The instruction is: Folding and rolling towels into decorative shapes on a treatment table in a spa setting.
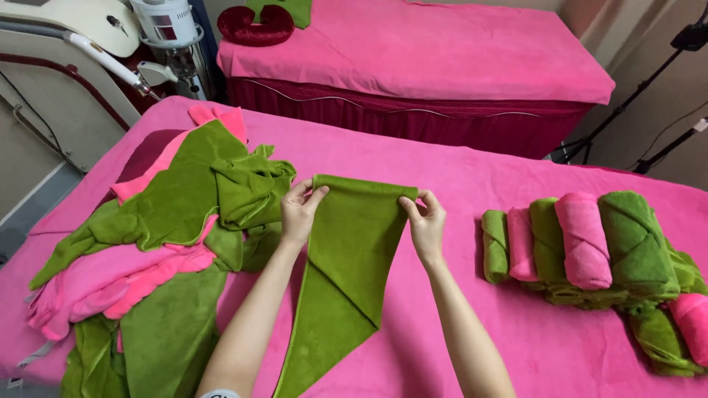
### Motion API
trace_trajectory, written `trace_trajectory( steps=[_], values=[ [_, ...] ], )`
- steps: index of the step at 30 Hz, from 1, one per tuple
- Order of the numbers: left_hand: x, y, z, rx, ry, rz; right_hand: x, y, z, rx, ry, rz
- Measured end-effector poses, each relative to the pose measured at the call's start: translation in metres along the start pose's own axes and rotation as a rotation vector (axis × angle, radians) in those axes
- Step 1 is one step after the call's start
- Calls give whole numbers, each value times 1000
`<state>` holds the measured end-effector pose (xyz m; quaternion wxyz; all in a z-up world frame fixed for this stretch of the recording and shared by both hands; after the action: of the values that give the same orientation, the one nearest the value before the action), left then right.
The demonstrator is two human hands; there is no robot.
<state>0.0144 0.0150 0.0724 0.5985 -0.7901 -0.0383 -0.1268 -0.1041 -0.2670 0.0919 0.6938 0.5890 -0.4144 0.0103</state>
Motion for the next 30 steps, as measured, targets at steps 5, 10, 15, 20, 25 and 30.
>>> trace_trajectory(
  steps=[5, 10, 15, 20, 25, 30],
  values=[
    [-3, 7, 3, 16, 65, -24, -3, 19, 0, 11, 22, -26],
    [-11, -6, 6, 21, 77, -48, -2, 30, 4, 18, 22, -13],
    [-27, -29, 9, 31, 69, -64, -12, 47, 7, 11, 17, 11],
    [-40, -47, 9, 58, 68, -80, -22, 67, 10, -14, -26, 91],
    [-51, -33, 3, 54, 235, -29, -21, 75, 20, 68, -31, 95],
    [-46, -63, -13, 76, 332, 23, 10, 99, 22, 23, 47, -3]
  ],
)
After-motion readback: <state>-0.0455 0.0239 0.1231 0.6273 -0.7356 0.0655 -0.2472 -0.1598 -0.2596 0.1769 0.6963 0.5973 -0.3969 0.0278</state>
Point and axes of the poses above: each hand's wrist, its own x-axis towards the middle knuckle, its own z-axis out of the back of the hand, y = z × x, the point moved 8 cm from there along x, towards the middle knuckle, and after that the axes turned 14 degrees about z, right-handed, at the moved point
